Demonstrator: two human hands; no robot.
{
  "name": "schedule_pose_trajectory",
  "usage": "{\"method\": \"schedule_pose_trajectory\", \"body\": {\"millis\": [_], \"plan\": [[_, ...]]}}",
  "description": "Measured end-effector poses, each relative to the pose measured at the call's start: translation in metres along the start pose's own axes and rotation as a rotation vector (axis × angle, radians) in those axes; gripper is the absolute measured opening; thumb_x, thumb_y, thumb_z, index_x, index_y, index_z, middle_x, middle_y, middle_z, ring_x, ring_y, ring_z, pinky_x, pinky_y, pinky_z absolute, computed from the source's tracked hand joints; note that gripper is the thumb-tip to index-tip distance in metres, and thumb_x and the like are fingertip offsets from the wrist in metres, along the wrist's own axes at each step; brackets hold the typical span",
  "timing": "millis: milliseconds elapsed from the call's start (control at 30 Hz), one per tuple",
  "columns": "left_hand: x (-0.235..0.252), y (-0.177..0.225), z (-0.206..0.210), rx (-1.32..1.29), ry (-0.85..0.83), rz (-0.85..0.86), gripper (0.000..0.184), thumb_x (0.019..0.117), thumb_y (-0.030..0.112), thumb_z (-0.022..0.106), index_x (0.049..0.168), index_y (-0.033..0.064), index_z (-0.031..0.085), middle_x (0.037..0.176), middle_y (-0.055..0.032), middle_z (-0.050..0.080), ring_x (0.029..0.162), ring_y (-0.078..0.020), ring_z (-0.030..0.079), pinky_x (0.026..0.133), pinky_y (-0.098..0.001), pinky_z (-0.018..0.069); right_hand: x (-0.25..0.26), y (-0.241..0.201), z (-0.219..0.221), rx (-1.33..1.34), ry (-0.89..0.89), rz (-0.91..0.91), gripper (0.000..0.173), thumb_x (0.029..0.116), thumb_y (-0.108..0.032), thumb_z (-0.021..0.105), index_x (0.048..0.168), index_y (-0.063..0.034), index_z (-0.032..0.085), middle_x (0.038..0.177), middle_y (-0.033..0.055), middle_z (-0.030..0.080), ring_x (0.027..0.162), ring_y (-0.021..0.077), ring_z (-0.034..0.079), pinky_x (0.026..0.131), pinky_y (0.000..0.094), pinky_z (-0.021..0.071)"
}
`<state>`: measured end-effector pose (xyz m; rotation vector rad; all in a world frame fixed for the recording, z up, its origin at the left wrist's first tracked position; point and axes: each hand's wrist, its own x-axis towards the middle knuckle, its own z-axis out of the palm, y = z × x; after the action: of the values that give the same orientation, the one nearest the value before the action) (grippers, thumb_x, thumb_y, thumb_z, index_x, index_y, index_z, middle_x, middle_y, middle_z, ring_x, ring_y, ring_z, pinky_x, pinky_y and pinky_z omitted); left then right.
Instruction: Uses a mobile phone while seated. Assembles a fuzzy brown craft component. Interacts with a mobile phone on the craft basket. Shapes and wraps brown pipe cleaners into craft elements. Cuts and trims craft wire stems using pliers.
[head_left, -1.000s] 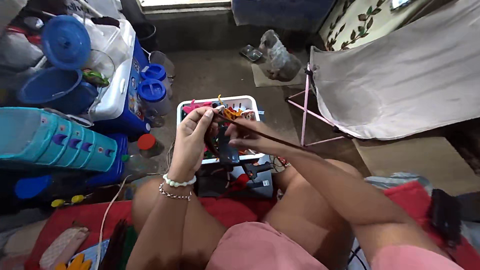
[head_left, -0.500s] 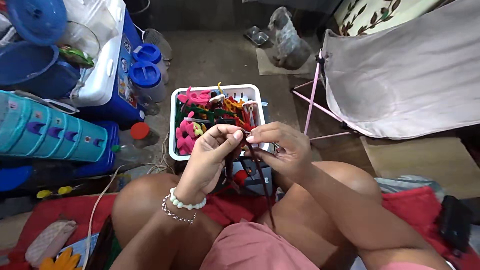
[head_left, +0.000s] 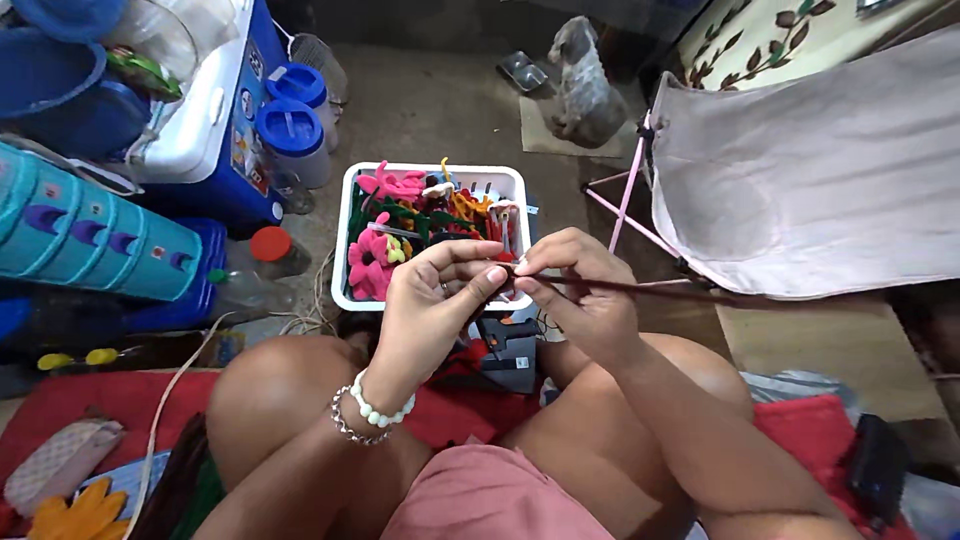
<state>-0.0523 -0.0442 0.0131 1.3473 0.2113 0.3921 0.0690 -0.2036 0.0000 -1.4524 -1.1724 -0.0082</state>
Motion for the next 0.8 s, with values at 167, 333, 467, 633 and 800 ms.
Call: {"method": "schedule_pose_trajectory", "body": {"millis": [167, 333, 467, 633, 800], "plan": [[-0.002, 0.005, -0.001, 0.040, -0.014, 0.026, 0.024, 0.0921, 0.000, 0.072, 0.116, 0.0003, 0.070, 0.092, -0.0072, 0.076, 0.078, -0.0113, 0.072, 0.071, -0.0246, 0.0620, 0.001, 0.000, -0.003, -0.016, -0.023, -0.044, 0.009, 0.0934, -0.013, 0.076, 0.099, -0.0080, 0.070, 0.101, -0.0002, 0.069, 0.097, 0.0079, 0.068, 0.085, 0.0240, 0.0601], [-0.003, 0.005, 0.000, 0.046, -0.008, 0.064, 0.022, 0.0916, 0.000, 0.073, 0.114, -0.0007, 0.070, 0.092, -0.0073, 0.076, 0.080, -0.0121, 0.073, 0.074, -0.0256, 0.0628, 0.001, 0.000, -0.003, 0.026, -0.023, -0.035, 0.009, 0.0920, -0.012, 0.077, 0.099, -0.0094, 0.071, 0.100, -0.0007, 0.070, 0.100, 0.0097, 0.069, 0.087, 0.0255, 0.0604], [-0.003, 0.006, 0.000, 0.067, -0.009, 0.063, 0.021, 0.0912, 0.000, 0.073, 0.112, -0.0002, 0.071, 0.091, -0.0068, 0.076, 0.079, -0.0116, 0.073, 0.074, -0.0253, 0.0626, 0.002, 0.001, -0.005, 0.023, -0.059, -0.031, 0.008, 0.0925, -0.014, 0.077, 0.097, -0.0106, 0.072, 0.099, -0.0015, 0.069, 0.102, 0.0106, 0.069, 0.090, 0.0279, 0.0600], [-0.003, 0.008, -0.001, 0.148, -0.027, 0.101, 0.020, 0.0900, 0.000, 0.075, 0.110, 0.0009, 0.072, 0.090, -0.0039, 0.076, 0.078, -0.0090, 0.073, 0.073, -0.0233, 0.0625, 0.004, 0.002, -0.008, 0.072, -0.137, -0.006, 0.006, 0.0926, -0.014, 0.076, 0.095, -0.0095, 0.072, 0.094, -0.0023, 0.070, 0.097, 0.0090, 0.068, 0.093, 0.0301, 0.0587], [-0.003, 0.002, -0.005, 0.238, -0.088, 0.144, 0.019, 0.0909, 0.004, 0.075, 0.110, 0.0017, 0.072, 0.093, -0.0029, 0.076, 0.081, -0.0088, 0.073, 0.076, -0.0245, 0.0633, 0.006, 0.003, -0.018, 0.168, -0.271, 0.121, 0.005, 0.0925, -0.013, 0.076, 0.094, -0.0096, 0.074, 0.095, -0.0032, 0.072, 0.099, 0.0068, 0.069, 0.089, 0.0234, 0.0587]]}}
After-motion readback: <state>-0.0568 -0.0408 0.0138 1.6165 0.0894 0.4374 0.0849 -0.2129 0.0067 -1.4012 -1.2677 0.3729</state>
